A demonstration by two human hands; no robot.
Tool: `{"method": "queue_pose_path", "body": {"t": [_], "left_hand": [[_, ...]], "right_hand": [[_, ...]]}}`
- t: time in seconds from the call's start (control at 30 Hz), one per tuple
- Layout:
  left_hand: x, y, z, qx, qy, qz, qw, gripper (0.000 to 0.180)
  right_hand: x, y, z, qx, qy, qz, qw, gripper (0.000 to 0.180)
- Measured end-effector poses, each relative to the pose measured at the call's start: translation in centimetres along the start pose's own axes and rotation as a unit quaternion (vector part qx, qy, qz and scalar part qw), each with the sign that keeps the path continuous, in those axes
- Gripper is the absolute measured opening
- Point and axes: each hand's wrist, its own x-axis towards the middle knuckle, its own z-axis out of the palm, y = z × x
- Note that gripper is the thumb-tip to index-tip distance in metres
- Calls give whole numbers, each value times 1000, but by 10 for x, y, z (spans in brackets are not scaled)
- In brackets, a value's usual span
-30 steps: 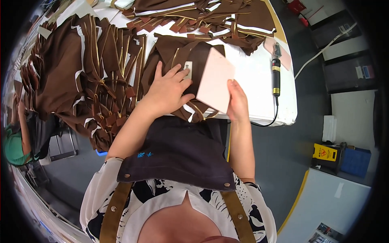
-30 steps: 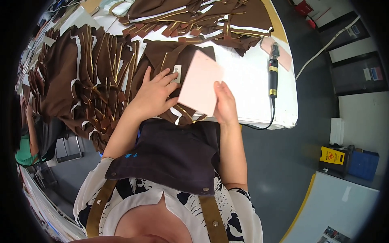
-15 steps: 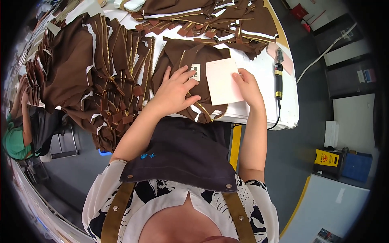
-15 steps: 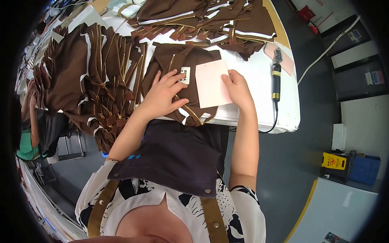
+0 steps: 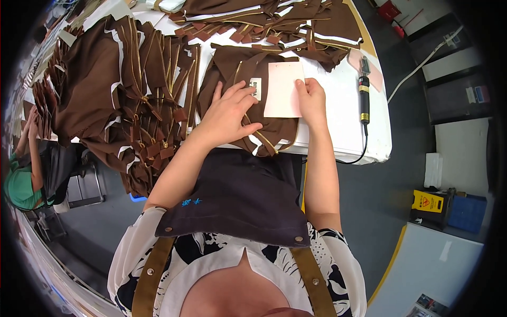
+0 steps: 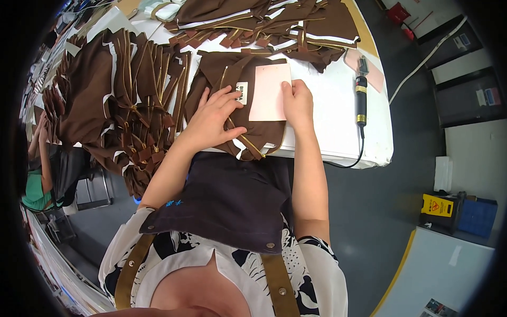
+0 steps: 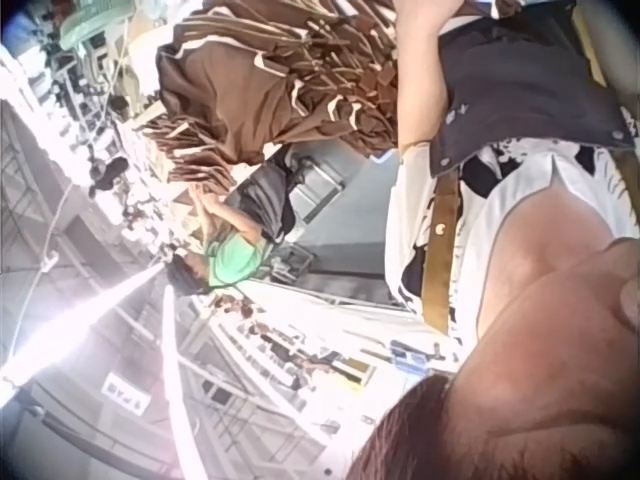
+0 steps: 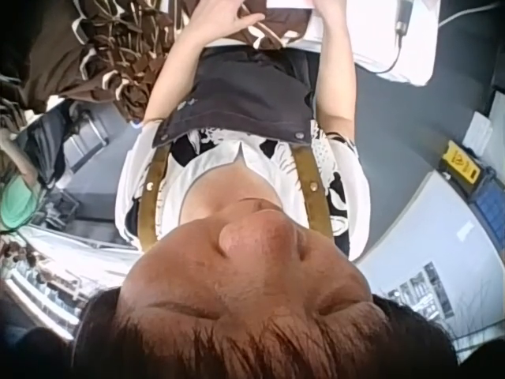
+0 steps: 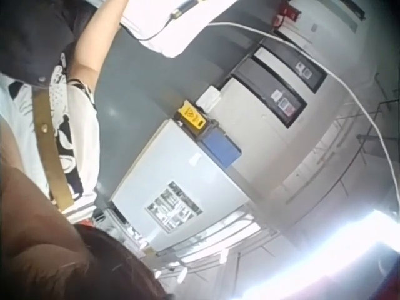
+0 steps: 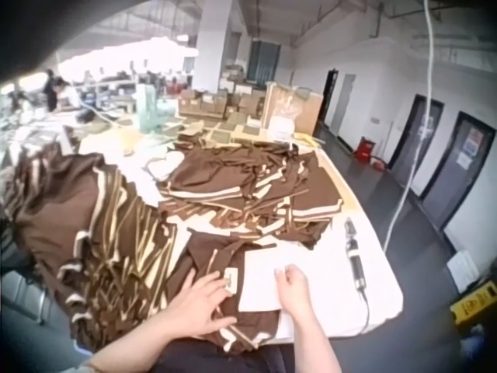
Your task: Applying labels and using a heat tool to finish leather pouches on a workbench.
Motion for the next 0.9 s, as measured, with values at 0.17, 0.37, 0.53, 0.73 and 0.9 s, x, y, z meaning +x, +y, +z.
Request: {"method": "queue_pose_path", "body": {"t": [0.17,0.37,0.53,0.73,0.9], "left_hand": [[1,0,0,1,-5,5,1000,54],[0,-6,3,0,9,13,1000,57],[2,-5,7,9,17,21,1000,58],[0,-6,8,20,41,18,999,61],[4,-3,10,19,49,14,999,61]], "right_hand": [[4,3,-7,17,0,-8,1000,32],[3,-12,-2,28,-3,-25,999,32],[-3,-5,1,-8,2,-41,999,36],[-22,-36,3,-226,-48,-47,972,43],[-29,-35,18,-278,83,-36,956,40]]}}
